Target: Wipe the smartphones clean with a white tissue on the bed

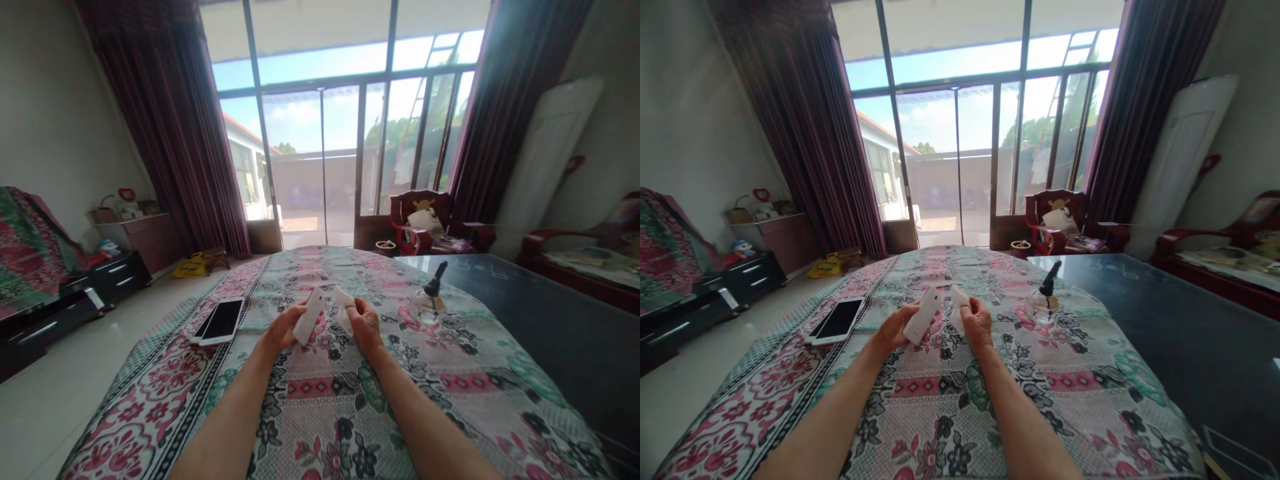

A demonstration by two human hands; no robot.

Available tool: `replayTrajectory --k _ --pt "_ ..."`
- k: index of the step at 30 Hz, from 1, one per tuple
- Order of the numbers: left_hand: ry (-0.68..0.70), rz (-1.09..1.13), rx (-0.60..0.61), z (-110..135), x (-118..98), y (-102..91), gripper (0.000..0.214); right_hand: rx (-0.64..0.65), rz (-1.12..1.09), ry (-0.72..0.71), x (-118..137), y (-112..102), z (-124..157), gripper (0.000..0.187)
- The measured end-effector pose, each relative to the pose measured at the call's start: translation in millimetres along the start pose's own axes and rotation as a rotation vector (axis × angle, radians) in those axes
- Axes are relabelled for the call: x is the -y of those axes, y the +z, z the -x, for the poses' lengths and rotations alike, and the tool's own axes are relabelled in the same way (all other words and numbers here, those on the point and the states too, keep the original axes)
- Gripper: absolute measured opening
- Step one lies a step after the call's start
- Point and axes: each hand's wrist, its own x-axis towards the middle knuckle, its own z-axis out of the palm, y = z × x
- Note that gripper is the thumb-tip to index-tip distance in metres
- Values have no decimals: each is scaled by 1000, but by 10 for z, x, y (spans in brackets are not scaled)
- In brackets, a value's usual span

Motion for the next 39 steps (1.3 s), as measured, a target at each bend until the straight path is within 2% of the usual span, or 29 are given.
replayTrajectory --k 5,12,17,19,26,30,34,39 --pt "-51 111 32 -15 94 50 57 36 72 -67 43 37 39 37" --pt "-45 45 72 -101 225 98 50 77 211 -273 106 159 135 37" --pt "-23 57 25 -94 221 119 51 154 291 -325 130 199 251 32" --pt "-22 45 10 -77 195 136 53 162 289 -328 135 202 268 30" --pt "-6 -25 42 -66 166 171 46 72 244 -281 118 167 206 33" --pt "44 -122 -54 -80 134 187 56 138 228 -266 152 182 237 32" --pt "105 -189 -163 -107 141 224 69 99 191 -221 195 163 229 36" --pt "116 -179 -191 -116 142 238 76 115 188 -239 219 174 251 35"
